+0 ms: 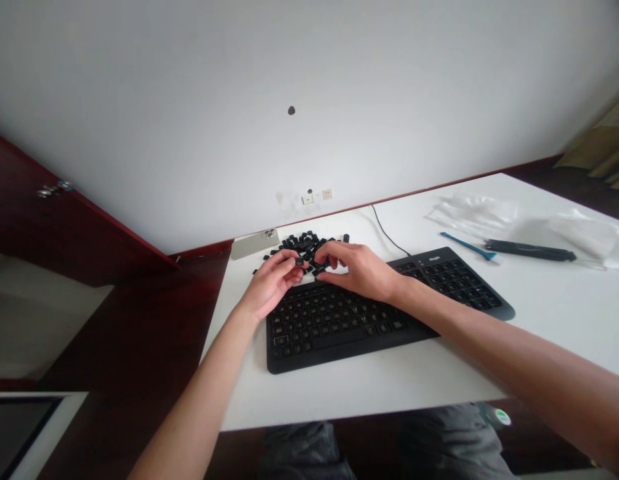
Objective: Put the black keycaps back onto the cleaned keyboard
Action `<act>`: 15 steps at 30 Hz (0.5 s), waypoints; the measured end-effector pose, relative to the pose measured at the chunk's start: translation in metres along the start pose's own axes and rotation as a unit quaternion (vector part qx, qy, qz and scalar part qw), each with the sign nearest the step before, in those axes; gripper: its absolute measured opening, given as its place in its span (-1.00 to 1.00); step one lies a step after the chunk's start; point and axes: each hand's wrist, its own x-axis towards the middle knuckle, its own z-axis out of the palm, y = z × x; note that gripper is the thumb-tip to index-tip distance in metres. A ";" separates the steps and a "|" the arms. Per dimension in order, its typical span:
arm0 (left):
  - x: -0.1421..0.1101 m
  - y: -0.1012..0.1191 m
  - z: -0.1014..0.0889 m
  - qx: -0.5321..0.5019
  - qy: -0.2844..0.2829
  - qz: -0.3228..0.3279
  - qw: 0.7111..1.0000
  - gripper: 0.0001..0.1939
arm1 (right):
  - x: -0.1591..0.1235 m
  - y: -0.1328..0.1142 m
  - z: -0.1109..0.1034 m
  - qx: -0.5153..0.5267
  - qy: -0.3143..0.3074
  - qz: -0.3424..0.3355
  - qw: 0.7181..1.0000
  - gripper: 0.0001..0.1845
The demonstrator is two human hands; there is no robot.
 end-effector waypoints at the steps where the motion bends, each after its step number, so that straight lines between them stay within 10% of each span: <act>1: -0.001 0.000 0.001 0.007 -0.005 0.000 1.000 -0.66 | 0.000 0.001 0.001 0.000 0.000 0.003 1.000 -0.79; 15: -0.005 -0.008 0.009 0.072 -0.047 0.005 0.996 -0.67 | -0.002 -0.010 0.010 -0.016 -0.036 0.022 0.999 -0.88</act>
